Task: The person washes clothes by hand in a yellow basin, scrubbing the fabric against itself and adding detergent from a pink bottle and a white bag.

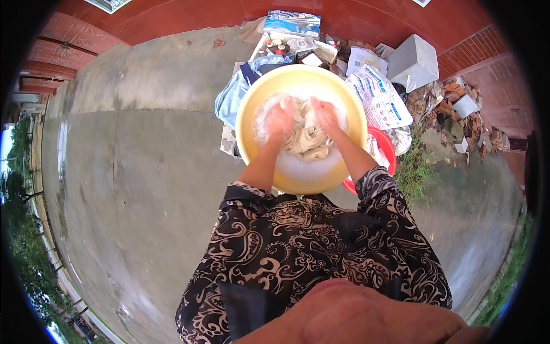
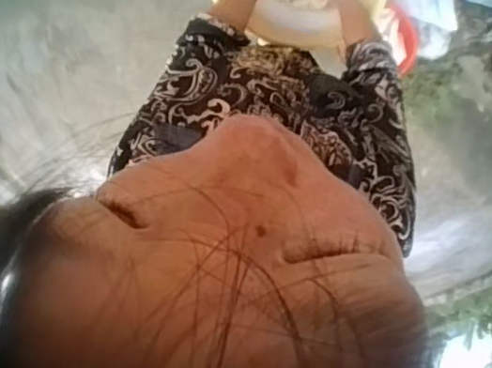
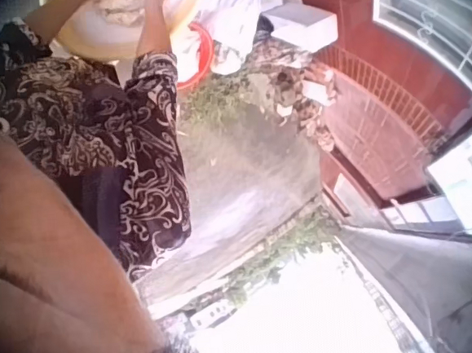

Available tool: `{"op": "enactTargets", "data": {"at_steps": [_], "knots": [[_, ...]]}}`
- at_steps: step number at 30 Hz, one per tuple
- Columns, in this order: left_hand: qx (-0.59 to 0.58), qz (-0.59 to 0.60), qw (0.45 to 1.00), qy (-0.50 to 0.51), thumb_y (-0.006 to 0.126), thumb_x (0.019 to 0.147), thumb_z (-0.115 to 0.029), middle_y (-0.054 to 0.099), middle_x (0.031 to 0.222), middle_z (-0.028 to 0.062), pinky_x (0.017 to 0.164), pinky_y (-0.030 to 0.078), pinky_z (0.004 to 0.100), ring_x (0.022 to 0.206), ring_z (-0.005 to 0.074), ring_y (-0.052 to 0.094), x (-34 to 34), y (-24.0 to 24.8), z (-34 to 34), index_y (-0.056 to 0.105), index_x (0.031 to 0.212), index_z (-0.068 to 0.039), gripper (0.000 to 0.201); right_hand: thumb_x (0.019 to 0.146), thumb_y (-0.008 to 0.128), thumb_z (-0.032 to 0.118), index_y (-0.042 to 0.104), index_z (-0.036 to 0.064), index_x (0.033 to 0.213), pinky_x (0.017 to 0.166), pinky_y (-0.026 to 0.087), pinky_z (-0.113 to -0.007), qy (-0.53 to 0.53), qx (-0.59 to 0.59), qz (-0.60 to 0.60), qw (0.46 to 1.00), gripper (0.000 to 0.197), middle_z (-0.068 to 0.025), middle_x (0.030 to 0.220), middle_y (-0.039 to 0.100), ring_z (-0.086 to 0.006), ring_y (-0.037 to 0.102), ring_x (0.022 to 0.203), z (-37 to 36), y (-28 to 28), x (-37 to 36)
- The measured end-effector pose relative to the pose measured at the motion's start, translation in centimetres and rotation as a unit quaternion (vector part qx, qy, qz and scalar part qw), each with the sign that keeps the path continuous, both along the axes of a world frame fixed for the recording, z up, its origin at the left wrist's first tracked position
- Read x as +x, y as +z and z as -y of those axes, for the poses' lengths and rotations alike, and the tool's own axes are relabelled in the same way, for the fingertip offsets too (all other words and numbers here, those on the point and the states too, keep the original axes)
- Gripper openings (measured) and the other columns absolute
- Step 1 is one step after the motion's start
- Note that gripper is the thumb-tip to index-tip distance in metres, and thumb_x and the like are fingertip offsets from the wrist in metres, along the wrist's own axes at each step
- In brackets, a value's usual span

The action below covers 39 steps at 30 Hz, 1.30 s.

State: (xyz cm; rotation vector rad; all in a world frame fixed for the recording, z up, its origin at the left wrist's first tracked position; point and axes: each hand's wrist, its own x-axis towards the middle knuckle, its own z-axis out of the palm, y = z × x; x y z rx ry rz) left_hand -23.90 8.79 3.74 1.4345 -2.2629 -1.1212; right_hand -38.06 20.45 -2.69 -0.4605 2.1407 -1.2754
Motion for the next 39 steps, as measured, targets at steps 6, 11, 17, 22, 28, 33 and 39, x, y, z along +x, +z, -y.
{"op": "enactTargets", "data": {"at_steps": [6, 11, 17, 22, 28, 33, 39], "knots": [[0.223, -0.296, 0.924, 0.09, 0.052, 0.098, -0.042, 0.072, 0.096, 0.0164, 0.085, 0.051, 0.0405, 0.09, 0.0293, 0.068, 8.5, 4.7, 3.8, 0.071, 0.096, 0.003, 0.049, 0.087, 0.07, 0.022, 0.057, 0.0019, 0.073, 0.064, 0.042, -0.03, -0.001, -0.107, -0.06, 0.992, 0.027, -0.002, 0.063, 0.05, -0.0116, 0.048, 0.066, -4.4, 11.6, 3.0], [-0.007, -0.181, 0.976, -0.119, 0.06, 0.092, -0.028, 0.066, 0.115, 0.0191, 0.084, 0.05, 0.0367, 0.1, 0.0288, 0.064, 12.8, 4.7, 1.7, 0.069, 0.096, 0.0, 0.03, 0.078, 0.069, 0.013, 0.06, 0.004, 0.092, 0.078, 0.048, -0.032, 0.073, -0.089, -0.188, 0.975, 0.019, -0.0111, 0.082, 0.06, -0.02, 0.058, 0.079, -8.3, 13.7, 6.3], [-0.279, 0.037, 0.943, -0.176, 0.058, 0.092, -0.043, 0.052, 0.139, 0.0217, 0.105, 0.029, 0.0663, 0.134, 0.0422, 0.038, 9.2, 3.8, -5.2, 0.056, 0.138, -0.012, 0.055, 0.089, 0.065, 0.041, 0.04, 0.0284, 0.153, 0.113, 0.026, -0.062, 0.201, 0.241, -0.382, 0.869, 0.069, -0.0157, 0.162, 0.027, -0.0415, 0.028, 0.144, -7.3, 10.0, 9.1], [-0.166, 0.276, 0.903, -0.284, 0.045, 0.097, -0.036, 0.053, 0.14, 0.0231, 0.103, 0.031, 0.0673, 0.135, 0.0431, 0.042, 4.6, 3.6, -5.1, 0.048, 0.144, -0.009, 0.054, 0.09, 0.062, 0.037, 0.048, 0.0254, 0.144, 0.095, 0.037, -0.061, 0.262, 0.251, -0.428, 0.827, 0.056, -0.0174, 0.148, 0.041, -0.0402, 0.041, 0.131, -3.0, 7.4, 6.9], [-0.066, 0.211, 0.951, -0.217, 0.045, 0.096, -0.025, 0.069, 0.108, 0.0261, 0.092, 0.047, 0.0503, 0.098, 0.0382, 0.068, 0.9, 0.4, -1.7, 0.057, 0.127, -0.003, 0.04, 0.091, 0.057, 0.021, 0.056, 0.0173, 0.133, 0.089, 0.044, -0.052, 0.331, 0.211, -0.424, 0.816, 0.042, -0.0199, 0.126, 0.059, -0.0352, 0.06, 0.111, 0.8, 4.1, 2.3], [-0.029, 0.114, 0.979, -0.169, 0.054, 0.092, -0.022, 0.07, 0.098, 0.0261, 0.086, 0.049, 0.0555, 0.093, 0.0444, 0.066, 0.9, -6.1, -0.3, 0.055, 0.12, 0.0, 0.035, 0.094, 0.051, 0.021, 0.066, 0.0098, 0.114, 0.089, 0.048, -0.051, 0.236, 0.183, -0.324, 0.898, 0.028, -0.0208, 0.107, 0.068, -0.0387, 0.065, 0.097, 4.5, 0.3, 2.0], [-0.079, 0.051, 0.991, -0.093, 0.057, 0.09, -0.02, 0.069, 0.079, 0.0256, 0.074, 0.053, 0.0551, 0.075, 0.0472, 0.066, 2.3, -0.5, -0.9, 0.059, 0.112, -0.001, 0.029, 0.091, 0.057, 0.035, 0.071, 0.0017, 0.107, 0.086, 0.052, -0.046, 0.313, 0.198, -0.315, 0.874, 0.039, -0.0186, 0.104, 0.072, -0.0356, 0.068, 0.093, 5.1, 2.5, 0.0]]}}
